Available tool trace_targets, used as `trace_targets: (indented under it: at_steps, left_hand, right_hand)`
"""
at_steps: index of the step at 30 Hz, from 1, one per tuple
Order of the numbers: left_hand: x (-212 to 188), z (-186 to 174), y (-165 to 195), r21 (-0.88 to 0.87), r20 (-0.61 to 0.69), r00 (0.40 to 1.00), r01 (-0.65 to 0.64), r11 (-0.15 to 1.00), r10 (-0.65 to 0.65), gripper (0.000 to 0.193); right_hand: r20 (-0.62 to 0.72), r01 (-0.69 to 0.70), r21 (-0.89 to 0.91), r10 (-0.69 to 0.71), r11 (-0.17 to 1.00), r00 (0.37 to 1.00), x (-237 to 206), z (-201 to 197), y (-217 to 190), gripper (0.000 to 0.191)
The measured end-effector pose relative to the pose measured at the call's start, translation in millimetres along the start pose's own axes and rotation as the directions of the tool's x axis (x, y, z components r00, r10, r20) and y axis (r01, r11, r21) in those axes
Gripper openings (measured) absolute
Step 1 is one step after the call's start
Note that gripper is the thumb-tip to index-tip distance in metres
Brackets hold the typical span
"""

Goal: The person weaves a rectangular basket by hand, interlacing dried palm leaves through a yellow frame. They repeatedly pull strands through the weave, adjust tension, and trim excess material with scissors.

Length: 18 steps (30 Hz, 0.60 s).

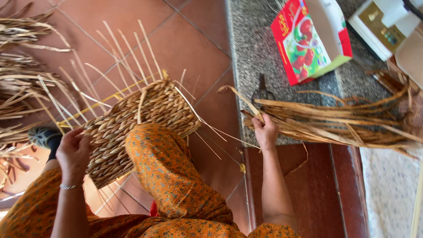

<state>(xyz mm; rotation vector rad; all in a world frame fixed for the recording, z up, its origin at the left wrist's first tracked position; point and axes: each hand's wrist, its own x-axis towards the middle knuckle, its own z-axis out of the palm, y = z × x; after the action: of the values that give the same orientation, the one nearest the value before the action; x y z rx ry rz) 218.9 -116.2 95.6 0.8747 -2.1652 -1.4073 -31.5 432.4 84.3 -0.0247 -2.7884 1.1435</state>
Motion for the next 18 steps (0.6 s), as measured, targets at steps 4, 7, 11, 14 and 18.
trace_targets:
  at_steps: [4,7,11,14,18]
  left_hand:
    - [-1.0,51.7,71.4,-0.215,-0.051,0.984,-0.176,0.961,0.169,0.019]
    - [-15.3,88.7,135.0,-0.088,0.086,0.943,-0.316,0.945,0.323,0.022]
    - [-18.2,126.2,195.8,-0.202,0.345,0.843,-0.364,0.909,0.414,0.031]
    - [-6.6,129.6,201.3,-0.323,0.308,0.885,-0.248,0.913,0.349,0.027]
    - [24.3,89.1,170.1,-0.616,0.089,0.994,0.005,0.787,0.063,0.029]
  right_hand:
    - [0.180,0.114,0.383,-0.195,0.917,0.964,0.2,14.5,-84.6,0.018]
    - [0.337,-0.046,0.605,-0.203,0.795,0.919,-7.6,31.5,-153.5,0.015]
    - [0.372,0.055,0.615,-0.351,0.786,0.859,-29.8,60.6,-225.0,0.013]
    - [0.410,0.080,0.675,-0.462,0.734,0.786,-37.9,75.1,-243.7,0.018]
    - [0.365,-0.106,0.716,-0.241,0.690,0.899,7.3,75.8,-212.1,0.023]
